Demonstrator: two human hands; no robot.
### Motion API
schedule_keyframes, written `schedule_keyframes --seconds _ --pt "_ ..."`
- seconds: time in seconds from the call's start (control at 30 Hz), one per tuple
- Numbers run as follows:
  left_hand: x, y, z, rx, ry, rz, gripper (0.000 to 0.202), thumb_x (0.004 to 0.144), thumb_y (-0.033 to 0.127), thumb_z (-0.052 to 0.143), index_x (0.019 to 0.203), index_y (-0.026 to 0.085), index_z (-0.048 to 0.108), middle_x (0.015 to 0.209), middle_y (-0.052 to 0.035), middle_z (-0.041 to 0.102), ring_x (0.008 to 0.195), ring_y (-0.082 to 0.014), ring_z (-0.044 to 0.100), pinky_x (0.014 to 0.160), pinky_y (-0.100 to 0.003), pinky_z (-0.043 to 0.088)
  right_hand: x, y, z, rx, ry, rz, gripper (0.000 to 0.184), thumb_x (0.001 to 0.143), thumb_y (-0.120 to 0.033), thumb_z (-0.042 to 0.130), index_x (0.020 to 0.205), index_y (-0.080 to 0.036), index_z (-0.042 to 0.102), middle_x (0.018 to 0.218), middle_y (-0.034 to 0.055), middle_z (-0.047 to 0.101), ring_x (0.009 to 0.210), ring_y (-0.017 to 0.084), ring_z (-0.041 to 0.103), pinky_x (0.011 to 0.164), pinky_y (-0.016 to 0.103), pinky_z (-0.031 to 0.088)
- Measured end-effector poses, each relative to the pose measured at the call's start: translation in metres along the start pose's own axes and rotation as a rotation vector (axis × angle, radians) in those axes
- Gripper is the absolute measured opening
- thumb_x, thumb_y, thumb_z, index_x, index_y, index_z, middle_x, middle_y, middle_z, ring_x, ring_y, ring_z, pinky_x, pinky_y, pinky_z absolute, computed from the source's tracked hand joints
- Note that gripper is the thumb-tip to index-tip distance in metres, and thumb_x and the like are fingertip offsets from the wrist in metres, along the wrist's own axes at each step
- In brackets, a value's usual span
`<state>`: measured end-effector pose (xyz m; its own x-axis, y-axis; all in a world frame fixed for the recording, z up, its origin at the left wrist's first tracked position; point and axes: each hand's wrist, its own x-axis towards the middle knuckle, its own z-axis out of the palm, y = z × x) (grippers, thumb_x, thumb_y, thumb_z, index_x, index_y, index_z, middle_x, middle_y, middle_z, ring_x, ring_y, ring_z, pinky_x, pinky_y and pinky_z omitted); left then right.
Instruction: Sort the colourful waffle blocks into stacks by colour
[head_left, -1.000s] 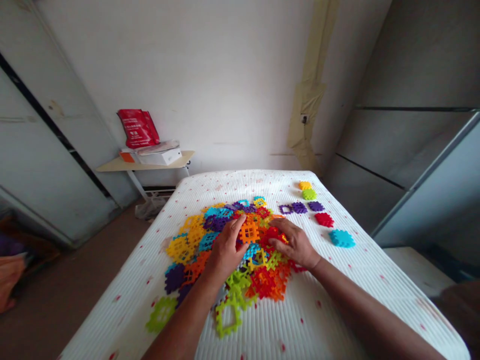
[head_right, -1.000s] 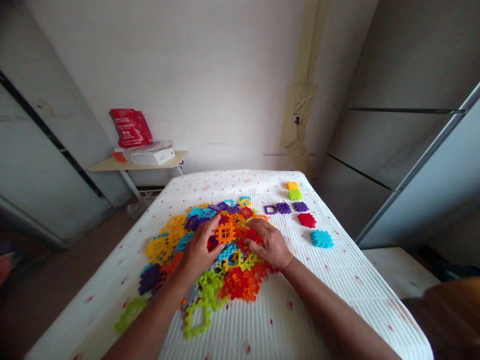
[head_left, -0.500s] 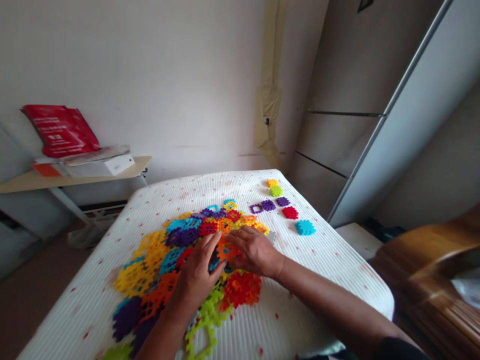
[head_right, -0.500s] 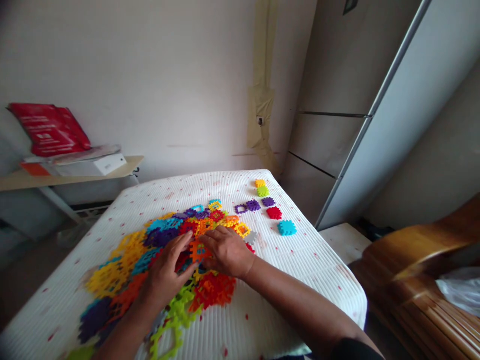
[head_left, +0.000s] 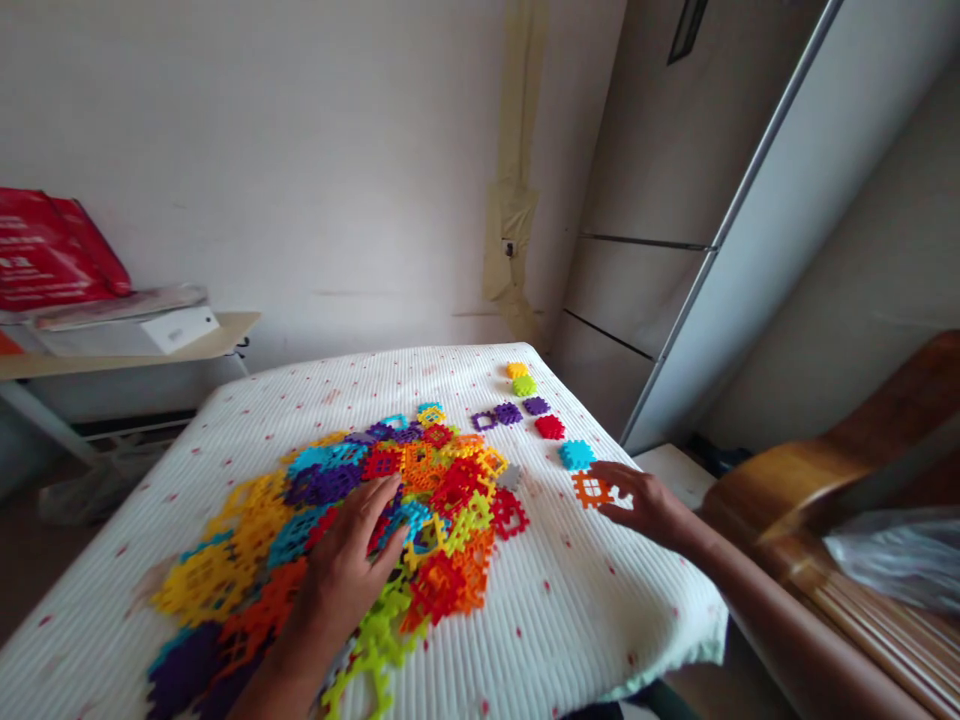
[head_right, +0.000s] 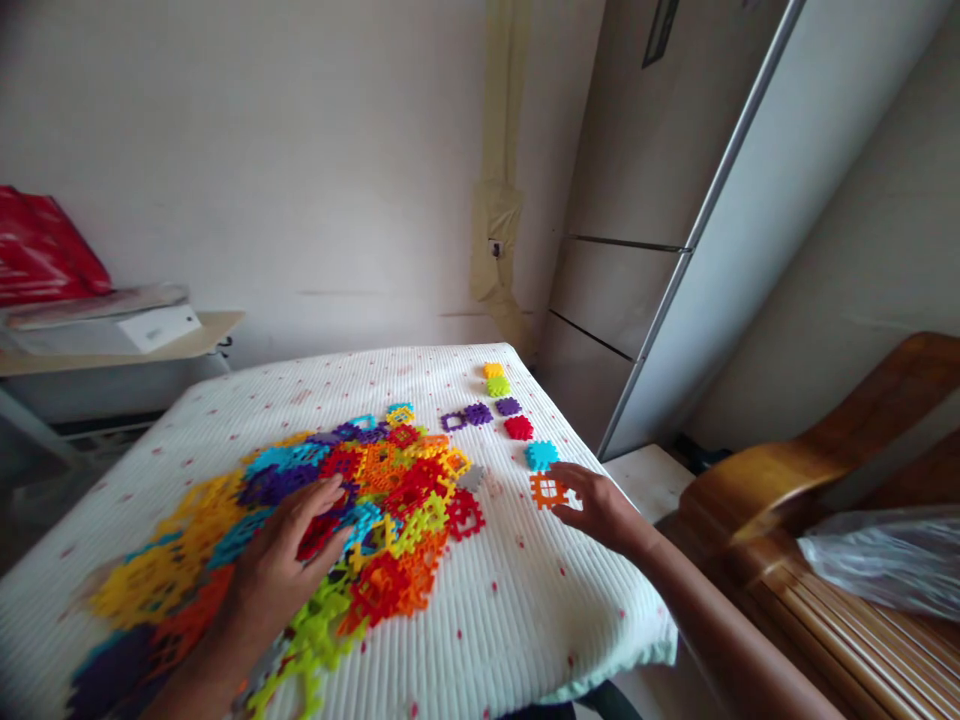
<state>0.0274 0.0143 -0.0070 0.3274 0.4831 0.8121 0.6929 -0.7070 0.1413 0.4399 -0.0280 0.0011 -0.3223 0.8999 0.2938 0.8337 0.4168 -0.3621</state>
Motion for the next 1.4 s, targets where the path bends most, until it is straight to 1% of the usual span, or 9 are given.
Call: schedule_keyframes --seconds 0.07,0.13,0.33,0.5,0.73,0.93,1.03,1.2,1.4 --pt "0.001 0.002 0.001 0.008 0.006 0.02 0.057 0.081 0.021 0.058 0.134 0.022 0.038 0.113 -0.0109 0.062 0.099 -0.0231 0.063 0.082 -0.036 0.054 -0.006 0.011 0.0 -0.023 -0.05 0.022 0.035 0.081 -0.029 0.056 0.116 -0.022 0.059 0.121 0.0099 0.059 0.108 0.023 0.058 0.092 0.039 0.048" --pt "0.001 0.002 0.001 0.019 0.012 0.029 0.055 0.081 0.021 0.058 0.133 0.021 0.039 0.113 -0.0108 0.062 0.099 -0.0229 0.063 0.083 -0.036 0.054 -0.007 0.013 0.002 -0.068 -0.08 0.009 0.028 0.082 -0.028 0.056 0.109 -0.023 0.064 0.12 0.0091 0.06 0.113 0.024 0.054 0.097 0.041 0.043" --pt "-0.002 -0.003 -0.003 0.049 0.011 0.002 0.049 0.081 0.017 0.058 0.127 0.019 0.044 0.108 -0.0112 0.062 0.098 -0.0225 0.062 0.085 -0.036 0.052 -0.003 -0.002 0.01 -0.176 -0.056 -0.022 0.019 0.087 -0.023 0.051 0.097 -0.024 0.067 0.108 0.0069 0.065 0.106 0.021 0.056 0.095 0.038 0.043" --pt "-0.002 -0.004 -0.004 0.037 0.018 -0.01 0.046 0.081 0.016 0.058 0.125 0.018 0.046 0.108 -0.011 0.062 0.098 -0.0222 0.062 0.085 -0.036 0.052 -0.002 -0.002 0.016 -0.171 -0.006 0.002 0.02 0.086 -0.019 0.05 0.096 -0.023 0.067 0.104 0.0068 0.066 0.103 0.021 0.057 0.091 0.036 0.046" --pt "-0.003 -0.005 -0.005 0.028 0.022 -0.033 0.044 0.08 0.016 0.058 0.123 0.017 0.048 0.107 -0.0108 0.063 0.097 -0.0218 0.062 0.085 -0.036 0.052 0.002 -0.003 0.019 -0.172 -0.008 -0.065 0.02 0.088 -0.019 0.048 0.089 -0.022 0.067 0.104 0.0064 0.067 0.1 0.021 0.059 0.093 0.038 0.045" --pt "-0.002 -0.003 -0.008 0.046 0.034 -0.029 0.041 0.081 0.017 0.056 0.121 0.018 0.049 0.107 -0.0097 0.064 0.097 -0.0214 0.063 0.087 -0.035 0.052 -0.002 0.001 0.017 -0.153 -0.032 -0.027 0.023 0.084 -0.018 0.051 0.1 -0.023 0.066 0.112 0.0049 0.064 0.107 0.02 0.056 0.096 0.036 0.044" --pt "-0.002 -0.003 -0.008 0.053 0.03 -0.035 0.041 0.082 0.017 0.056 0.122 0.019 0.049 0.107 -0.0091 0.064 0.096 -0.021 0.063 0.087 -0.035 0.052 -0.004 0.006 0.017 -0.162 0.03 0.027 0.026 0.082 -0.024 0.053 0.106 -0.021 0.063 0.114 0.0077 0.062 0.106 0.021 0.057 0.094 0.036 0.045" --pt "-0.003 -0.005 -0.006 0.041 0.028 -0.04 0.043 0.082 0.016 0.056 0.124 0.021 0.047 0.107 -0.0087 0.063 0.096 -0.0207 0.063 0.086 -0.036 0.052 -0.004 0.012 0.02 -0.194 0.129 0.242 0.038 0.082 -0.04 0.052 0.111 -0.017 0.057 0.104 0.0106 0.064 0.089 0.022 0.063 0.081 0.036 0.05" --pt "-0.003 -0.004 -0.005 0.032 0.016 -0.025 0.042 0.081 0.015 0.056 0.123 0.02 0.048 0.106 -0.0097 0.063 0.097 -0.0214 0.062 0.086 -0.036 0.052 0.022 0.012 0.027 -0.307 0.208 0.425 0.059 0.078 -0.05 0.055 0.123 -0.014 0.045 0.112 0.0159 0.059 0.095 0.026 0.06 0.079 0.036 0.047"
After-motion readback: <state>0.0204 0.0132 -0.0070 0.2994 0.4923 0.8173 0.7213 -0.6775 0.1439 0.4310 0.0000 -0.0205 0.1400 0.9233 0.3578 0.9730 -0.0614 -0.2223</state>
